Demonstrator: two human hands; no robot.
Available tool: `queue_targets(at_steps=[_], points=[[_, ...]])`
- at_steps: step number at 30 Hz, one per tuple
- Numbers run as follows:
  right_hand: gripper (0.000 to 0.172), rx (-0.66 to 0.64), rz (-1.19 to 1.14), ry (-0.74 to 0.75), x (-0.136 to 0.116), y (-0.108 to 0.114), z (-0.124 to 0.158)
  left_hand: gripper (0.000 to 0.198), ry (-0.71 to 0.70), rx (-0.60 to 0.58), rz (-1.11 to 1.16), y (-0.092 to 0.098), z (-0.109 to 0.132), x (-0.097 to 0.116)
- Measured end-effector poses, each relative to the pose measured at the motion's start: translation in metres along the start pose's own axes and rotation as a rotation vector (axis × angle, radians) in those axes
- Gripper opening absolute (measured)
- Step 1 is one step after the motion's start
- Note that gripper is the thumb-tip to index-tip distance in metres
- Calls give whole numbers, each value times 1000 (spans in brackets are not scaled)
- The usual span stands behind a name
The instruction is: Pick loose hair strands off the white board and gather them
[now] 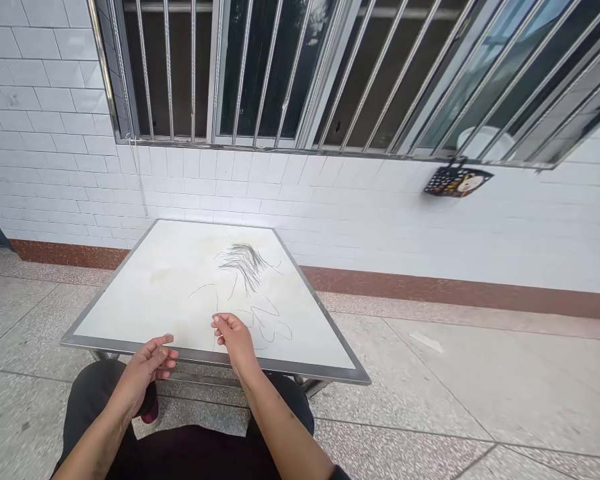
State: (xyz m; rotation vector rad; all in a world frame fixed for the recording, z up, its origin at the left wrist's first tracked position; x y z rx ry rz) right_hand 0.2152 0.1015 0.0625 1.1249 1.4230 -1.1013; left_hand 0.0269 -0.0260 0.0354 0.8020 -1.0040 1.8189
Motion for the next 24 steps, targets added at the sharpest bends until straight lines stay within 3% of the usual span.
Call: queue_targets(at_steps=[6,9,13,17,24], points=[[26,132,-28,-27,13,2,-41,61,13,-3,-37,7,-11,-11],[28,120,-56,1,5,-3,-43,65,-21,56,-20,14,-14,-6],[35,-44,-122,19,-8,-30,-3,65,-123,177,51,27,-7,19],[38,-262,-163,-54,-8,-56,45,61,-171,155,160,24,4,38],[37,-370,-92,-89,1,-56,67,57,-222,55,190,12,20,52]])
Point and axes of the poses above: each hand's wrist, its own z-axis away from the middle knuckle, its own y-axis out of the back of the hand, x = y × z, the point moved 9 cm from there along -z, towards the middle knuckle, and after that the axes turned 13 degrees about y, right-handed, at the moved point
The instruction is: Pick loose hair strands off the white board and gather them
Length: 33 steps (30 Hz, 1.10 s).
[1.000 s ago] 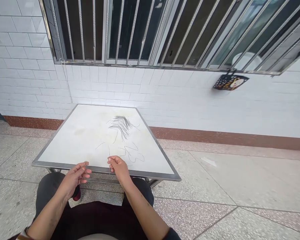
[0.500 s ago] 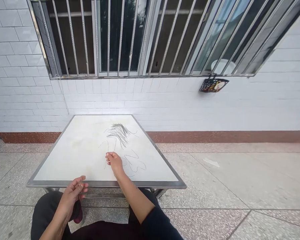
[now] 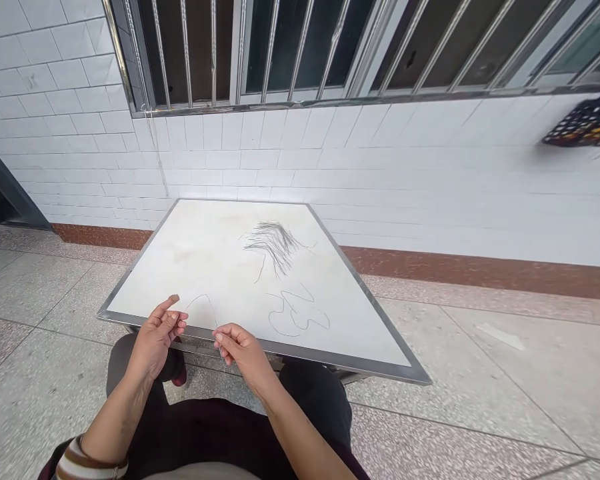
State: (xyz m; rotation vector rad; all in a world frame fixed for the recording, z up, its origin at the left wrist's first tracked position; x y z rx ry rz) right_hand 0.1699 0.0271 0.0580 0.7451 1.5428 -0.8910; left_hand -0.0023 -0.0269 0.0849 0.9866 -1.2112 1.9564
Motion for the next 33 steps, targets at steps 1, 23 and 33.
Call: queue_targets(at_steps=[1,23,33], points=[[37,-29,20,-6,1,-1,2,56,-1,1,-9,0,2,1],[30,56,150,177,-36,13,8,57,222,-184,-273,-44,25,-25],[21,63,259,259,-41,24,14,52,173,-226,-365,-44,26,-17]])
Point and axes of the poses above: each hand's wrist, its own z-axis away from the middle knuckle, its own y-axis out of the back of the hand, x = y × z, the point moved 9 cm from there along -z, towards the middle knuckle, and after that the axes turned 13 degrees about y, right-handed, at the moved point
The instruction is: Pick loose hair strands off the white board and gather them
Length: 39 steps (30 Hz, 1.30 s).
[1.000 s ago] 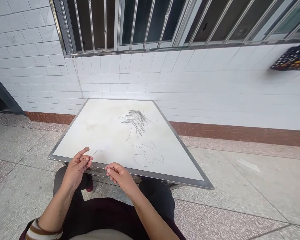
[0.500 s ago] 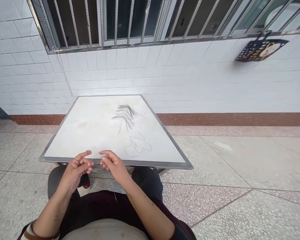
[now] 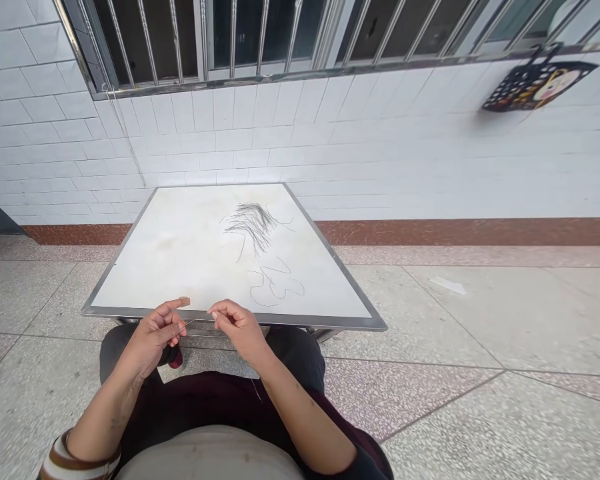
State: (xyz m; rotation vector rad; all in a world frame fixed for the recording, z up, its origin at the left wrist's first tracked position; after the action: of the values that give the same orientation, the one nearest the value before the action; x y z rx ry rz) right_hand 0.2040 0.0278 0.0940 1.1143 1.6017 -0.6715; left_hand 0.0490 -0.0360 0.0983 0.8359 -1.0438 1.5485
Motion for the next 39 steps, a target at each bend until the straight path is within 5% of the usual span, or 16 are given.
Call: queue_targets(at_steps=[10,16,19,28,39], points=[[23,-30,11,-13,-1,-1,2,48,-8,38,22,-1,-1,0],[32,231,-106,-113,28,20,-6,50,-50,130,56,14,-14,-12],[35,337,-121,-105,44,34,-25,50,-106,246,-35,35,-31,-19],[18,331,159,-265,110,66,-115,40,-279,603,-432,84,-101,-8],[31,221,435,-445,155,115,-186,37,-273,755,-715,82,-108,-21]])
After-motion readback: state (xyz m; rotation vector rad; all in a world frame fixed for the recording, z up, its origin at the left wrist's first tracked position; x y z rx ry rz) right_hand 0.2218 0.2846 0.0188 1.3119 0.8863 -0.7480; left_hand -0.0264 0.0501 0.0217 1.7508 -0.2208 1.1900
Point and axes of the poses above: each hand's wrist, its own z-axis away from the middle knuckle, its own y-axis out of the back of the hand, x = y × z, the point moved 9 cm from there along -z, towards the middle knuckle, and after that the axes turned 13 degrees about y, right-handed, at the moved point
